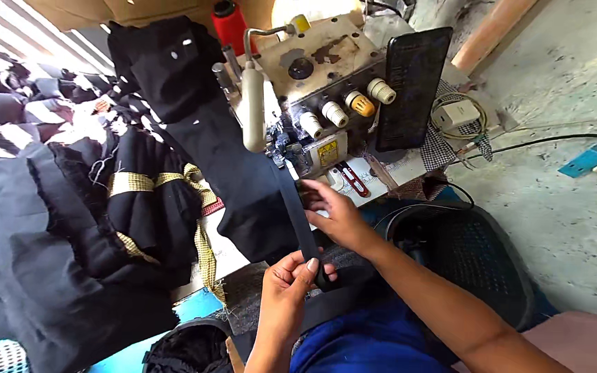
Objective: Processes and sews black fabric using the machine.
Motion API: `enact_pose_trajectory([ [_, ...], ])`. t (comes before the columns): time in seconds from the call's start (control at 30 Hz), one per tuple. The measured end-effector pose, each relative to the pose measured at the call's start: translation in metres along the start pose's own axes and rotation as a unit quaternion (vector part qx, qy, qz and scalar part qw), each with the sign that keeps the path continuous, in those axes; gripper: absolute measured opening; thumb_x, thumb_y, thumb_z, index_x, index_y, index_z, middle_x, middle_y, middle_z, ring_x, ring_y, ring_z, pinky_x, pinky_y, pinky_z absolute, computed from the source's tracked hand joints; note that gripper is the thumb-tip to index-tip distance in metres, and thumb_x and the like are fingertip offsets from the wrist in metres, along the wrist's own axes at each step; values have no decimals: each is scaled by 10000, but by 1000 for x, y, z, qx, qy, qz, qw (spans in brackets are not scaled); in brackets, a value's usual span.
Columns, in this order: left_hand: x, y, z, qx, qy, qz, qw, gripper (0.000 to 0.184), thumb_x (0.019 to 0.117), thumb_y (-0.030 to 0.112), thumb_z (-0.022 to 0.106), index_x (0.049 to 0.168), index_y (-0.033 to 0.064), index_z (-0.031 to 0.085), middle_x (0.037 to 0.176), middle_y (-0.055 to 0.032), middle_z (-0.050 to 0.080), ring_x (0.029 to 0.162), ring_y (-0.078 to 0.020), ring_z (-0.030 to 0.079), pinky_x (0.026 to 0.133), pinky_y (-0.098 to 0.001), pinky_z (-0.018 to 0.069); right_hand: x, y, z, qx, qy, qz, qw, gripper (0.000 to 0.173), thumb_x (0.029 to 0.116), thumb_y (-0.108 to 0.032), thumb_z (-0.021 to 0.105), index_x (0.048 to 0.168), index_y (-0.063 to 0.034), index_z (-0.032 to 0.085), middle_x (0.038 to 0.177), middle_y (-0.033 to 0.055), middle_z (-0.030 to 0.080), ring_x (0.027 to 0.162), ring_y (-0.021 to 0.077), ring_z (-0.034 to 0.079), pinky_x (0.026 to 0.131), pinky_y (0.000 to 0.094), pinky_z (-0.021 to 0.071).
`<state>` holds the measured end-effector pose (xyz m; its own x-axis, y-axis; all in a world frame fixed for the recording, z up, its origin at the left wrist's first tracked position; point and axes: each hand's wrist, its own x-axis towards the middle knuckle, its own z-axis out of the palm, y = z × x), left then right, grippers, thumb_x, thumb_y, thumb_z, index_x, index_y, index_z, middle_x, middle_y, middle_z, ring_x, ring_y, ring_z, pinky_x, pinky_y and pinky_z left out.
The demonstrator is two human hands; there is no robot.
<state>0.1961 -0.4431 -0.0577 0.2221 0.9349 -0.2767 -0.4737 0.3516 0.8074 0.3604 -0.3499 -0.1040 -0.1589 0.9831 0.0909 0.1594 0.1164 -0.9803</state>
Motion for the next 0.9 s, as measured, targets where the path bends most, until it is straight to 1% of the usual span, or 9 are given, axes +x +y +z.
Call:
enact_pose_trajectory([
  [0.03, 1, -4, -1, 1, 4, 7, 1000, 183, 1000, 44, 621, 1131, -56, 701, 887, -146, 770, 806, -196, 768, 786, -347, 644, 3, 1, 4, 45, -22, 26, 998, 453, 948, -153, 718, 1372, -53, 597, 1117, 79, 727, 951, 125, 720, 855, 326, 615],
  [0.1, 4, -13, -6, 33, 20, 25, 999, 154, 994, 50, 633, 1070, -45, 727, 866, -142, 769, 779, -189, 766, 763, -343, 647, -1, -2, 8, 93, -29, 50, 994, 229, 961, -131, 694, 1164, -25, 702, 933, 60, 741, 826, 97, 712, 785, 292, 610],
  [0.13, 6, -18, -9, 62, 29, 35, 997, 149, 998, 53, 630, 1045, -43, 733, 868, -143, 769, 777, -188, 765, 757, -341, 647, -5, -4, 7, 115, -25, 63, 991, 163, 967, -118, 687, 1086, -14, 726, 894, 56, 741, 805, 88, 709, 774, 276, 609],
  [0.2, 11, -26, -14, 122, 43, 48, 990, 160, 1006, 49, 613, 1029, -56, 732, 896, -155, 769, 802, -198, 763, 763, -342, 646, -15, -9, 4, 169, -19, 94, 981, 111, 963, -66, 681, 1018, 16, 731, 867, 69, 740, 785, 95, 709, 758, 262, 610],
  [0.3, 16, -30, -16, 164, 44, 55, 984, 167, 1006, 46, 608, 1015, -50, 744, 925, -144, 773, 839, -189, 760, 787, -327, 639, -28, -12, 0, 200, -24, 119, 972, 113, 966, -40, 666, 1012, 29, 742, 888, 71, 749, 810, 85, 712, 777, 246, 609],
  [0.53, 6, -20, -11, 119, -17, 60, 991, 209, 1042, 113, 576, 1032, -15, 741, 957, -133, 773, 882, -205, 765, 850, -384, 635, -36, -12, -10, 193, -70, 91, 974, 168, 1006, -83, 628, 1038, 21, 757, 978, 45, 728, 891, 57, 688, 826, 212, 591],
  [0.63, 7, -18, -9, 141, -18, 83, 986, 207, 1041, 99, 575, 1032, -25, 740, 946, -130, 773, 877, -200, 764, 843, -376, 637, -34, -12, -13, 202, -89, 76, 972, 178, 1008, -67, 608, 1033, 35, 751, 994, 51, 728, 917, 51, 684, 840, 207, 582],
  [0.8, 9, -27, -4, 211, 43, 113, 970, 169, 1018, 39, 593, 984, -39, 739, 882, -105, 776, 811, -164, 761, 782, -318, 644, -35, -17, -17, 210, -98, 50, 971, 205, 1013, -62, 555, 1027, 34, 736, 952, 27, 707, 822, 14, 650, 743, 178, 561],
  [0.9, 10, -28, -1, 257, 66, 140, 954, 140, 987, 27, 626, 949, -24, 750, 820, -36, 760, 739, -70, 719, 712, -227, 614, -35, -24, -13, 185, -78, 48, 978, 194, 1005, -161, 653, 936, 0, 736, 870, 10, 684, 697, 13, 626, 606, 166, 546],
])
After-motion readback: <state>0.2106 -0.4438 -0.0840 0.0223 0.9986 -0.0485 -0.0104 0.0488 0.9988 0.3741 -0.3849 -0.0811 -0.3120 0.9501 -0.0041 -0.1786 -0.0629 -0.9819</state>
